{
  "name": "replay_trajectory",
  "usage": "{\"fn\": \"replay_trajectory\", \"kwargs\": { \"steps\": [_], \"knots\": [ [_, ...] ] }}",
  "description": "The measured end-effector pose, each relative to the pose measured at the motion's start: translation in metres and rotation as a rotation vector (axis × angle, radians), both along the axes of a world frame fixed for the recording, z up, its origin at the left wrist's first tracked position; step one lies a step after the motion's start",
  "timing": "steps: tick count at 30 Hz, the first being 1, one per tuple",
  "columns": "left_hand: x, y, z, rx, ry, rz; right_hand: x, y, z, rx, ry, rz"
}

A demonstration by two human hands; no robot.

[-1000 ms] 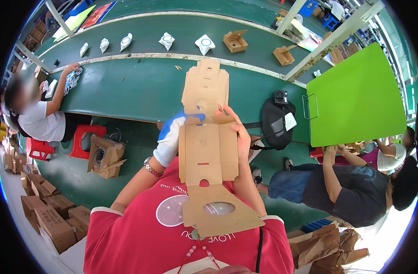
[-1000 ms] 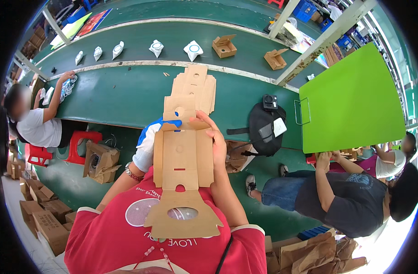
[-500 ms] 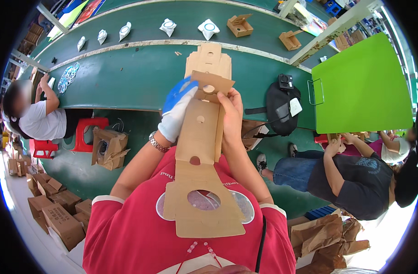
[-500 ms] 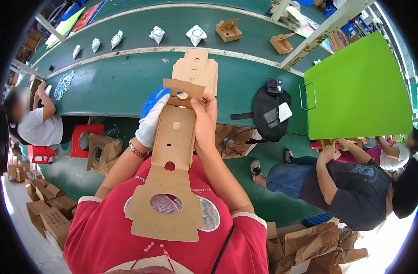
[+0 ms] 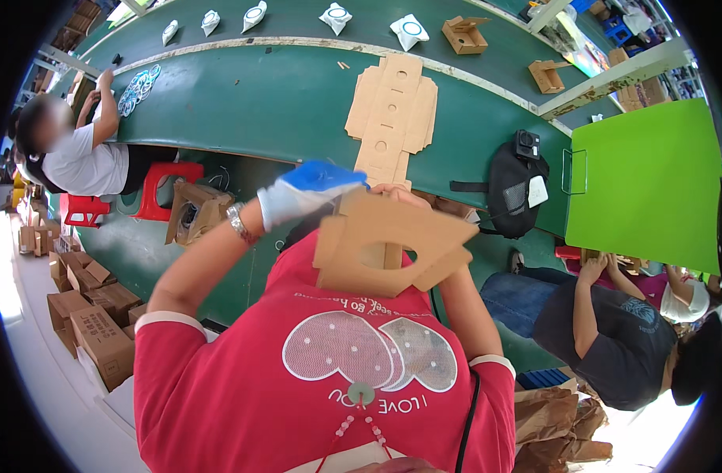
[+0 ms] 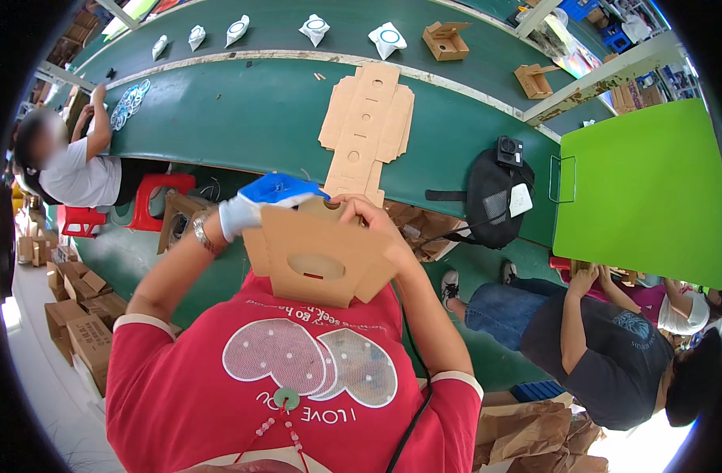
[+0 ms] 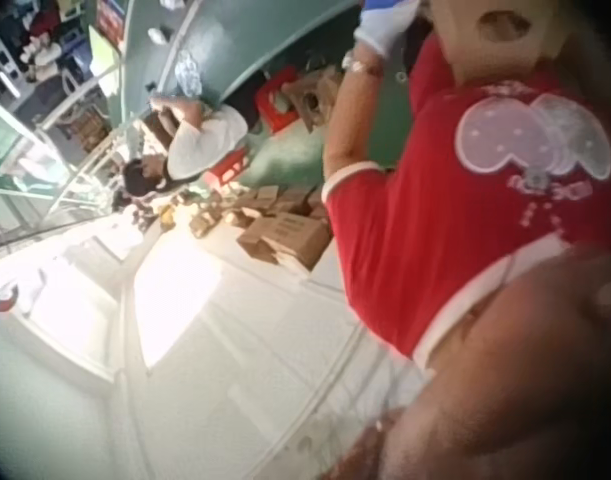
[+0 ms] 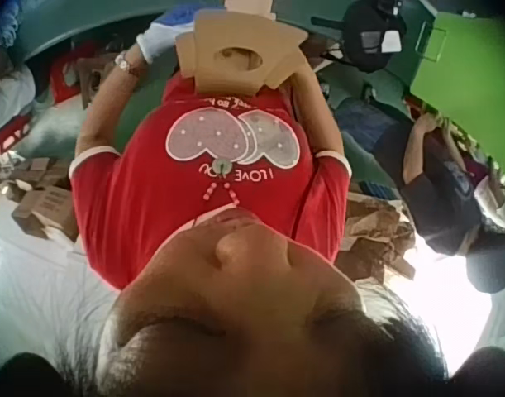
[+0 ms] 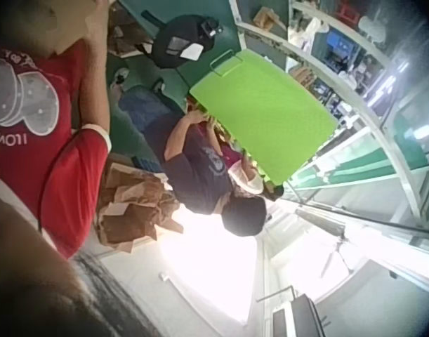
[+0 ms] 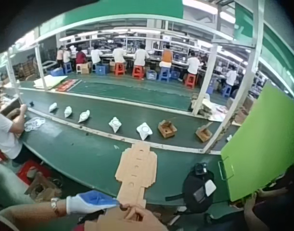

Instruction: Fold and assemble complex cardboard packaging components on a production line.

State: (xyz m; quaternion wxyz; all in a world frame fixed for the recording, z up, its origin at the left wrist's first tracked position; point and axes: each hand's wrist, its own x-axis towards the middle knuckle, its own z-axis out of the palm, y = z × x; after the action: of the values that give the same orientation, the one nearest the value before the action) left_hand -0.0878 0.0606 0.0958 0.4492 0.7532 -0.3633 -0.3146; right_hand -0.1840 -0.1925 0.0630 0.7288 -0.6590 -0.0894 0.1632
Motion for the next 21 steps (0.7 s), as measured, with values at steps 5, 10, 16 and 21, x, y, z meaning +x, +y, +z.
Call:
{"fn": "replay_trajectory", "kwargs": {
  "steps": [5,10,16,21],
  "knots": [
    [0.017,-0.021,0.042,0.332,-0.046,-0.121,0.013,0.023,0.044,-0.482,-0.530,-0.068],
    [0.018,-0.054,0.059,0.542,-0.247,-0.140,0.024,0.023,0.065,-0.494,-0.207,-0.215],
    [0.008,-0.072,0.062,0.526,-0.532,-0.068,0.043,0.023,0.071,-0.717,-0.284,-0.120],
    [0.018,-0.075,0.060,0.608,-0.623,-0.095,0.061,0.027,0.073,-0.900,-0.400,-0.039]
  ]
}}
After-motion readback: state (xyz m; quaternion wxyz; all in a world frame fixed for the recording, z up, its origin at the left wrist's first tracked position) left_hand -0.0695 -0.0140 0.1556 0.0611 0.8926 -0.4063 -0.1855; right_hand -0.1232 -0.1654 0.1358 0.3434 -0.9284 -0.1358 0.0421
